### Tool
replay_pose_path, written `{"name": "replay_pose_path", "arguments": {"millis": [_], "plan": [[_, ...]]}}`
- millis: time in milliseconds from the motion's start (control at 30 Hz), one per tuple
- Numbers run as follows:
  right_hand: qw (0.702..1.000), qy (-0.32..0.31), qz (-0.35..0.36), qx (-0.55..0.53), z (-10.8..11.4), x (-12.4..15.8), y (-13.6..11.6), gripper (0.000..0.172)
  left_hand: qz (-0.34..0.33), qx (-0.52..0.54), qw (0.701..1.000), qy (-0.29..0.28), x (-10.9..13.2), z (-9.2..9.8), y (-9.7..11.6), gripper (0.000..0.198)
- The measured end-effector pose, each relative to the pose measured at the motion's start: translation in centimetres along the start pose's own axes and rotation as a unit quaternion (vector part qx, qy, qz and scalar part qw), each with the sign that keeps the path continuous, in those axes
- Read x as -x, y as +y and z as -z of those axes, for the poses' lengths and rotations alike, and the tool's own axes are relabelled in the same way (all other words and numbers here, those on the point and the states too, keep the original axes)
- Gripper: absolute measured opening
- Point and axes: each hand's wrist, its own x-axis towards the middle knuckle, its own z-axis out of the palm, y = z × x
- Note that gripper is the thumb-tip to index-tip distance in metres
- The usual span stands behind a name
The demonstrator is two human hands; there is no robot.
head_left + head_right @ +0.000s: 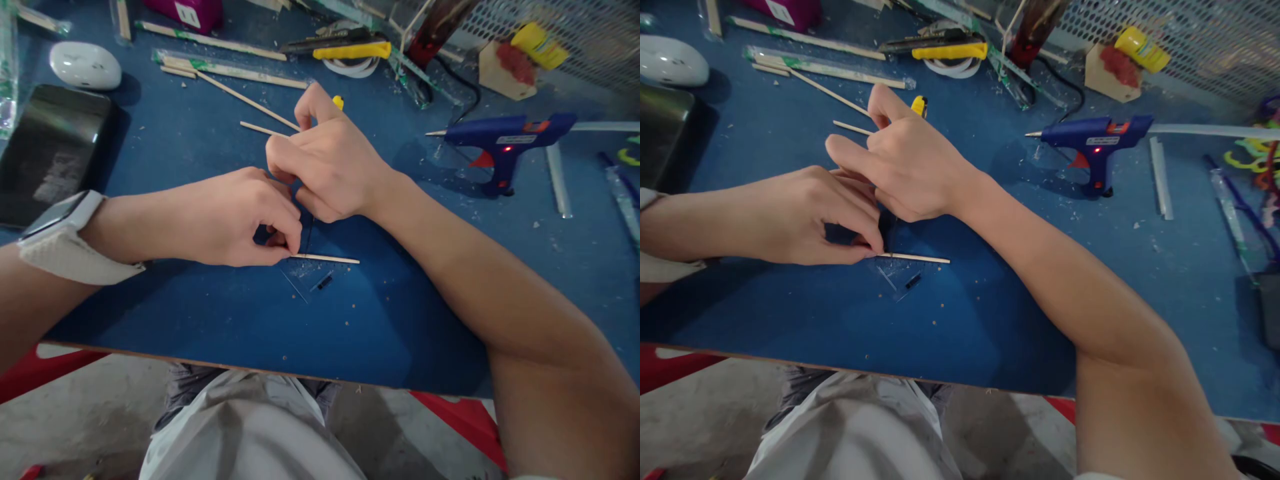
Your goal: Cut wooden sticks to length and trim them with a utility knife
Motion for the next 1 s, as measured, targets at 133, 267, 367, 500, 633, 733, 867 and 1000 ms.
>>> {"name": "replay_pose_path", "arguments": {"millis": [133,267,367,500,633,733,867,1000], "plan": [[1.0,0.023,0.003,-0.018,-0.1,0.3,0.2,0.041,-0.029,0.005,0.999,0.026,0.2,-0.5,0.0,0.026],[0.998,0.039,-0.001,-0.047,-0.2,0.6,0.2,0.04,-0.032,0.002,0.998,0.045,0.2,-1.1,0.2,0.03],[0.999,0.025,-0.019,-0.045,-0.2,0.7,0.0,0.044,-0.014,-0.019,0.998,0.059,0.4,-1.5,0.6,0.033],[0.995,0.084,-0.014,-0.046,-0.2,0.6,-0.2,0.054,0.0,-0.045,0.997,0.058,0.7,-1.9,0.9,0.035],[0.993,0.105,0.003,-0.048,-0.3,0.6,0.1,0.065,-0.012,-0.046,0.996,0.074,0.8,-2.0,1.0,0.036],[0.995,0.079,0.003,-0.053,-0.2,0.4,0.1,0.063,-0.012,-0.048,0.996,0.079,0.8,-2.0,1.2,0.036],[0.998,-0.024,-0.031,-0.043,0.2,-0.1,-0.4,0.047,-0.001,-0.041,0.996,0.073,0.7,-1.9,1.3,0.039],[0.996,-0.061,-0.033,-0.047,0.4,-0.5,-0.8,0.047,0.008,-0.042,0.996,0.082,0.7,-1.8,1.4,0.041]]}}
